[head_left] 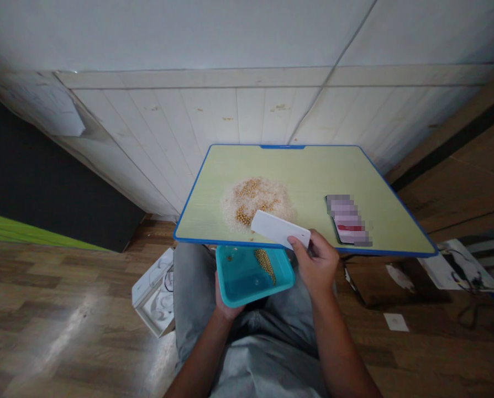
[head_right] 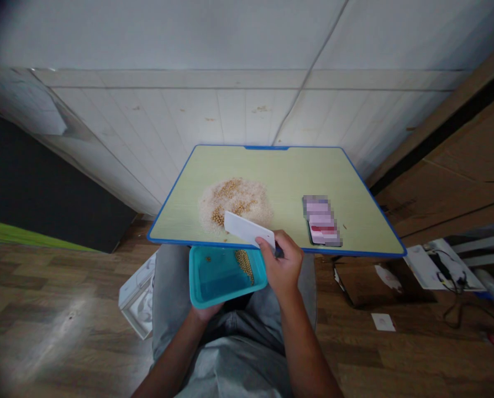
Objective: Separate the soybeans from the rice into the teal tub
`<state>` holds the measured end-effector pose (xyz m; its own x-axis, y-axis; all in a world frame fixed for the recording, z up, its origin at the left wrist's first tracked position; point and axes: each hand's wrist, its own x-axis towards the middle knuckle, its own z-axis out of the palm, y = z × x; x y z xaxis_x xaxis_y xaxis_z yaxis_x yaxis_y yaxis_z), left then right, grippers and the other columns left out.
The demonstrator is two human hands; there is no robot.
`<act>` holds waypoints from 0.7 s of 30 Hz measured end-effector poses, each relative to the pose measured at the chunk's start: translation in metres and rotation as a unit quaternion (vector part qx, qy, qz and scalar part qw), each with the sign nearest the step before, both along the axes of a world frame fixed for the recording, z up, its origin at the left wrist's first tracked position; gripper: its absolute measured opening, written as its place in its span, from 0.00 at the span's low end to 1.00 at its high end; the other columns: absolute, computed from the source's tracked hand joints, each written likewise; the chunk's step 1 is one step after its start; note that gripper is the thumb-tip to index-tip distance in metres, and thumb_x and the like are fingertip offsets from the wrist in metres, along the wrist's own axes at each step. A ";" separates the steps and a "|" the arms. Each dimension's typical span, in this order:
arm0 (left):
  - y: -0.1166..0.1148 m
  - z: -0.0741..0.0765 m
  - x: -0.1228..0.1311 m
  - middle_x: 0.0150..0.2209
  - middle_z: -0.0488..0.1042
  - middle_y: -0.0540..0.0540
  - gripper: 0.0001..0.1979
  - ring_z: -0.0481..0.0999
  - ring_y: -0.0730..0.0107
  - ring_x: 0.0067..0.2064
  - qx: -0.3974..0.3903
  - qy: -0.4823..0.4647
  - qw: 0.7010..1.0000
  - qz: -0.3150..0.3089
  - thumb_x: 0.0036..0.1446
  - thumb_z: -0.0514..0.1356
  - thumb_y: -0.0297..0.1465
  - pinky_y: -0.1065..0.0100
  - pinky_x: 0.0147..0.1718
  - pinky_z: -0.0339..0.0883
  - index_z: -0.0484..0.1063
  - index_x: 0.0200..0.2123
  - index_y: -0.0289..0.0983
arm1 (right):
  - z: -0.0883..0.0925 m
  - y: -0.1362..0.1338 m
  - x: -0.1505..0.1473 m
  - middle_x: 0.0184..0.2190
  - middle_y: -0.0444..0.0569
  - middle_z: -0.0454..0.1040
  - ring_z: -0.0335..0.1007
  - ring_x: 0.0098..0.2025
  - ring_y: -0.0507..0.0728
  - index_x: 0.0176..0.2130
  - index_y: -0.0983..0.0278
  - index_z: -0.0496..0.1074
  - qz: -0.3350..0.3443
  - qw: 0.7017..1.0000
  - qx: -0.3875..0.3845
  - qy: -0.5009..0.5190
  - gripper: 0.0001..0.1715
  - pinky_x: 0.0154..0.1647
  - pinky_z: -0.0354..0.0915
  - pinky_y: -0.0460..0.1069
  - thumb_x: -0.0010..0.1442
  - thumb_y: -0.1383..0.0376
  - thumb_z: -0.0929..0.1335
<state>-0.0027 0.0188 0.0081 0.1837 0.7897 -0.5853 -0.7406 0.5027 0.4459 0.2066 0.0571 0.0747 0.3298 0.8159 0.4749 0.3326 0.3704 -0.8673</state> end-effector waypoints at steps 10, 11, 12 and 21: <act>0.001 0.004 0.006 0.71 0.80 0.43 0.32 0.65 0.35 0.80 0.031 -0.039 0.999 -0.001 0.73 0.53 0.57 0.39 0.74 0.69 0.81 0.62 0.42 | 0.017 0.002 -0.005 0.23 0.39 0.70 0.66 0.26 0.53 0.27 0.60 0.74 0.030 0.999 -0.006 -0.024 0.16 0.29 0.61 0.48 0.65 0.60 0.76; 0.002 0.005 0.006 0.70 0.80 0.43 0.31 0.65 0.35 0.80 0.024 -0.037 0.999 0.002 0.74 0.53 0.56 0.39 0.74 0.70 0.81 0.62 0.42 | 0.018 0.002 -0.006 0.23 0.39 0.70 0.66 0.26 0.53 0.27 0.60 0.74 0.034 0.999 -0.009 -0.025 0.16 0.29 0.61 0.48 0.65 0.60 0.76; 0.002 0.006 0.007 0.70 0.81 0.43 0.31 0.66 0.35 0.80 0.016 -0.032 0.999 0.005 0.75 0.52 0.54 0.39 0.74 0.70 0.82 0.61 0.41 | 0.018 0.001 -0.006 0.23 0.39 0.70 0.65 0.26 0.53 0.27 0.60 0.74 0.037 0.999 -0.011 -0.025 0.16 0.29 0.61 0.48 0.65 0.60 0.76; 0.000 0.004 0.004 0.67 0.83 0.41 0.29 0.69 0.40 0.78 0.007 -0.056 0.998 0.019 0.77 0.49 0.51 0.43 0.74 0.69 0.84 0.54 0.39 | 0.013 0.000 -0.009 0.24 0.40 0.72 0.67 0.27 0.53 0.29 0.61 0.77 0.066 0.998 -0.007 0.005 0.14 0.29 0.63 0.47 0.64 0.59 0.77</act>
<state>0.0015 0.0190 0.0126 0.2177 0.8049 -0.5521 -0.8043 0.4684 0.3657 0.1979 0.0569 0.0875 0.2236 0.8592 0.4601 0.2729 0.3980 -0.8759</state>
